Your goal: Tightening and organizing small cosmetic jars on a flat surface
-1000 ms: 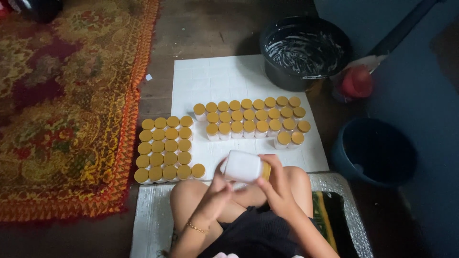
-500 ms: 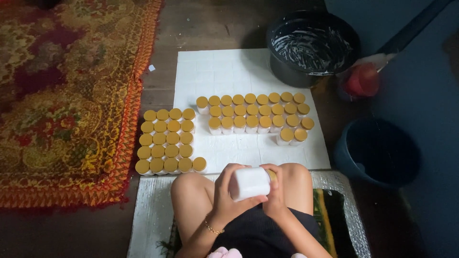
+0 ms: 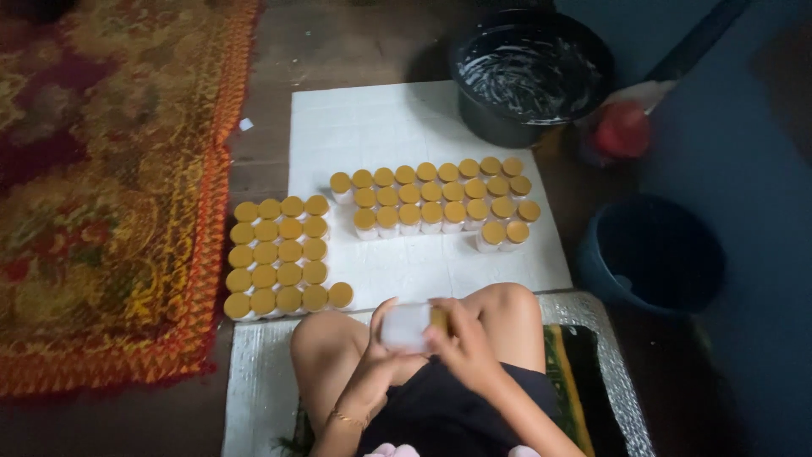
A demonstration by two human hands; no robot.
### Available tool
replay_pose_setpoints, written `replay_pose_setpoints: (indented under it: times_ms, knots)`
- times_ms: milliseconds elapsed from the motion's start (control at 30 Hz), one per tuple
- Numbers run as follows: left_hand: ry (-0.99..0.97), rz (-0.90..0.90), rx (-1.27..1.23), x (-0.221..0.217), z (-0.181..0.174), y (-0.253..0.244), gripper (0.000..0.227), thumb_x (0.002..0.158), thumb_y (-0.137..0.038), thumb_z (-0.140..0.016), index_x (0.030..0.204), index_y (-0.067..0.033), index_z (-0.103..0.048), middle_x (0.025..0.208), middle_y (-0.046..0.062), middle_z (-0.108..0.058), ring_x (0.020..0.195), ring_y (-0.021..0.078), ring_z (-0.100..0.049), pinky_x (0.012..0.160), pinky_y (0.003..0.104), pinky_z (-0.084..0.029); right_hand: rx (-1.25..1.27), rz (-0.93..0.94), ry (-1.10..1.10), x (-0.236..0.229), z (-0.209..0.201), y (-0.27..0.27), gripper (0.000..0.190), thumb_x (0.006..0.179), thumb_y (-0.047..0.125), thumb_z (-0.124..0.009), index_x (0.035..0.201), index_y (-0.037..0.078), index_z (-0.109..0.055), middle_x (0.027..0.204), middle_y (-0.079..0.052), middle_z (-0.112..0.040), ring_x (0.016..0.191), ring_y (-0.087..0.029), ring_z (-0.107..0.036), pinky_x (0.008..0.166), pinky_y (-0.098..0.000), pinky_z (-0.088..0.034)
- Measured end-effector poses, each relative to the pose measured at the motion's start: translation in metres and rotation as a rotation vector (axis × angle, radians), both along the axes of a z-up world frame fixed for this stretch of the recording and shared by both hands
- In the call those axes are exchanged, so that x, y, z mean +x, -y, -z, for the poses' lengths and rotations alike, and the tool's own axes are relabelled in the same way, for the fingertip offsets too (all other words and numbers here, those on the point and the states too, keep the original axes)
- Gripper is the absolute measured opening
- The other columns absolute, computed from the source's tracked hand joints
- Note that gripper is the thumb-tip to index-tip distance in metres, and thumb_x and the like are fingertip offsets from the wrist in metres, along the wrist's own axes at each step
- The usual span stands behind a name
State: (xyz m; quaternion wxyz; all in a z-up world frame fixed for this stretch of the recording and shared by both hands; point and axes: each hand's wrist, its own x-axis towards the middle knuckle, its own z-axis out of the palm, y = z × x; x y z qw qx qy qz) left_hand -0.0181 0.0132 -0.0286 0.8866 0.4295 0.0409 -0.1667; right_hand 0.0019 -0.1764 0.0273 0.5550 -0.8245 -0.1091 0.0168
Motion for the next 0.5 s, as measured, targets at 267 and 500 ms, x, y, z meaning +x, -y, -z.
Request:
replay_pose_setpoints:
  times_ms: [267,500]
  knots:
    - [-0.328,-0.014,0.031,-0.02,0.0,0.004,0.055,0.095,-0.038,-0.051,0.13,0.0039,-0.052,0.117,0.021,-0.059,0.101,0.027,-0.059,0.079,0.038,-0.05,-0.268,-0.318,0.506,-0.009,0.006,0.005,0.055,0.096,0.047,-0.056,0.126,0.002,-0.057,0.112,-0.018,-0.06,0.087,-0.034,-0.061,0.076,-0.0391,-0.052]
    - [-0.002,-0.321,0.68,-0.021,-0.018,0.023,0.031,0.09,-0.025,-0.068,0.114,-0.0056,-0.061,0.102,0.012,-0.069,0.087,0.0209,-0.065,0.077,0.033,-0.055,0.014,-0.079,0.242,-0.009,-0.006,-0.008,0.036,0.098,0.03,-0.049,0.115,0.001,-0.06,0.077,-0.012,-0.07,0.059,-0.029,-0.063,0.064,-0.0359,-0.052]
